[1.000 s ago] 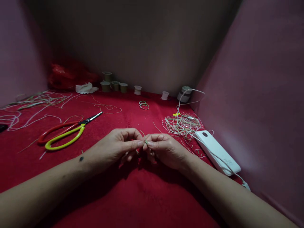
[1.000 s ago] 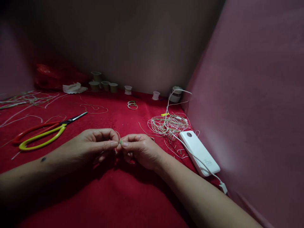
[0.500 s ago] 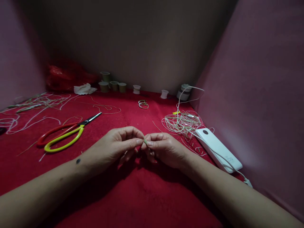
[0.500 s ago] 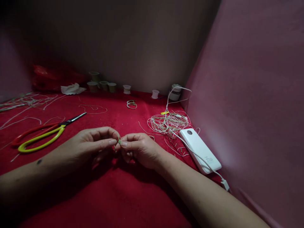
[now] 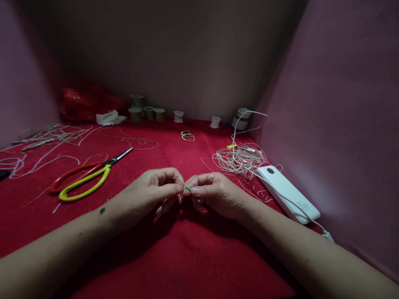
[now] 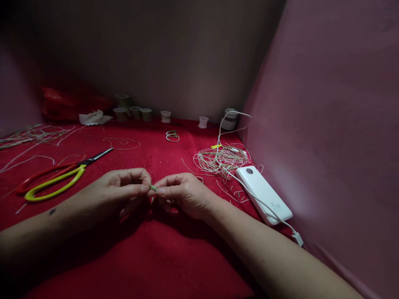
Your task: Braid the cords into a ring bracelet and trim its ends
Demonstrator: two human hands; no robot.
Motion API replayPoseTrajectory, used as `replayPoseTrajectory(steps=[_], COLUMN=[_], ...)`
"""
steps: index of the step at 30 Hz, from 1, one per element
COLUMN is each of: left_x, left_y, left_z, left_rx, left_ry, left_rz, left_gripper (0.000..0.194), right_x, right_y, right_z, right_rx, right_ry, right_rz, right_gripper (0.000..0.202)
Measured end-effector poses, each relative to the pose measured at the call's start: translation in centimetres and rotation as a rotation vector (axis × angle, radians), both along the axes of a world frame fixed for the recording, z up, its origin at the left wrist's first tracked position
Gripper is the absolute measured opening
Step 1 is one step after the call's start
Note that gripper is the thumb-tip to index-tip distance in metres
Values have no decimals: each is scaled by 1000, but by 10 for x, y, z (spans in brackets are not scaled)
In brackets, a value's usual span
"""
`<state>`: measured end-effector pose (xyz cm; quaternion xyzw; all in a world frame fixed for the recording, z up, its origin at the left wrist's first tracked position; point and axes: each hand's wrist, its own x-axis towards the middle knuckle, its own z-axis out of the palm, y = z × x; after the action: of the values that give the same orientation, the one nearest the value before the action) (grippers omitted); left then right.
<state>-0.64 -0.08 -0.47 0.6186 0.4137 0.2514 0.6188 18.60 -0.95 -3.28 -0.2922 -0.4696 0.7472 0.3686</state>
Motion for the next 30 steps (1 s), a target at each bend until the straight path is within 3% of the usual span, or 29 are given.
replayPoseTrajectory(steps=[4,14,23,30], left_x=[0,-2,-2,-1], left_y=[0,3,6,6], left_z=[1,-2,-6,-6], left_rx=[-21,-3,-218,-241], left_ry=[-66,-30,-213,-226], left_rz=[-14,-20,-7,13], left_gripper=[10,21,17,17], right_x=[1,-1,-1,-1], right_y=[-1,-4,-4,-3], right_z=[-1,3,4,1], right_rx=[39,75,19,10], right_ry=[-31,-111,-72,-32], right_rz=[-24,-53,-33,-49], right_gripper=[19,18,18,23])
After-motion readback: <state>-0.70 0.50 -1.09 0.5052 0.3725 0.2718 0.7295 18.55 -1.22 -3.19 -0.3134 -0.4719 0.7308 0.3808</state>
